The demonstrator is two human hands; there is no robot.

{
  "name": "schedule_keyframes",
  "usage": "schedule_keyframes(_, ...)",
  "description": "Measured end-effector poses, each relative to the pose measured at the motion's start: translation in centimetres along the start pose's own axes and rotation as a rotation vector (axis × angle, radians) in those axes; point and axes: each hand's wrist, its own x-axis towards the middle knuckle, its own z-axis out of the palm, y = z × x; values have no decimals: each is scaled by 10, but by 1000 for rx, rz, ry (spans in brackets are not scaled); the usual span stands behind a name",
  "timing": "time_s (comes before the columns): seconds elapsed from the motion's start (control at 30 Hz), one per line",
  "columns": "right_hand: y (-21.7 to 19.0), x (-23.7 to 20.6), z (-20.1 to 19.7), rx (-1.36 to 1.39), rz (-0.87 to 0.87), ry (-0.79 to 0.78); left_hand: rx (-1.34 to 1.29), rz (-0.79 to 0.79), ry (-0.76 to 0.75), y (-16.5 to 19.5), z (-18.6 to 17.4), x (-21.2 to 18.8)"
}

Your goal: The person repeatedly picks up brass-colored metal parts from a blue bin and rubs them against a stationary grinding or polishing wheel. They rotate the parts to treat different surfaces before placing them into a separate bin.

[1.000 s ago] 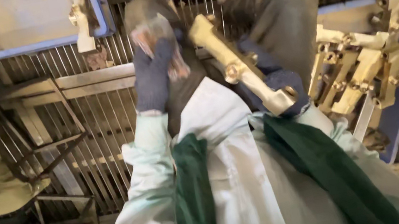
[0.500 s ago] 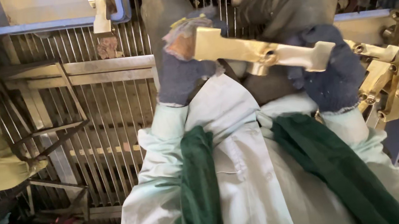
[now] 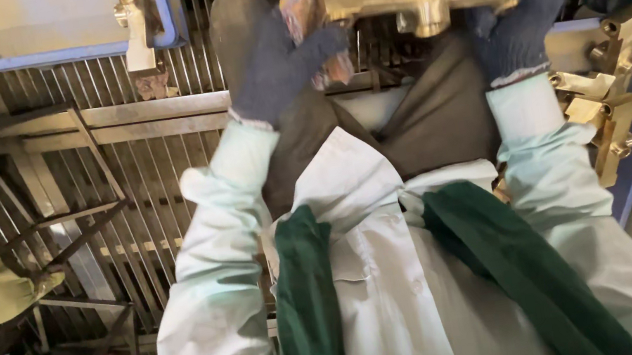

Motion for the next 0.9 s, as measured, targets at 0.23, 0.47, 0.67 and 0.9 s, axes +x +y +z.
schedule_keyframes(0.23,36,25,-3,-515,-354,-282,-236,-86,157,-70,-12,59)
schedule_keyframes(0.47,84,19,10,-553,-220,-299,-371,-144,353,-112,2,79)
schedule_keyframes(0.67,89,31,29,-3,449,-127,-404,-115,343,-128,0,83)
schedule_keyframes(0.9,92,61,50,747,1075,144,-444,-263,450,-121,0,94)
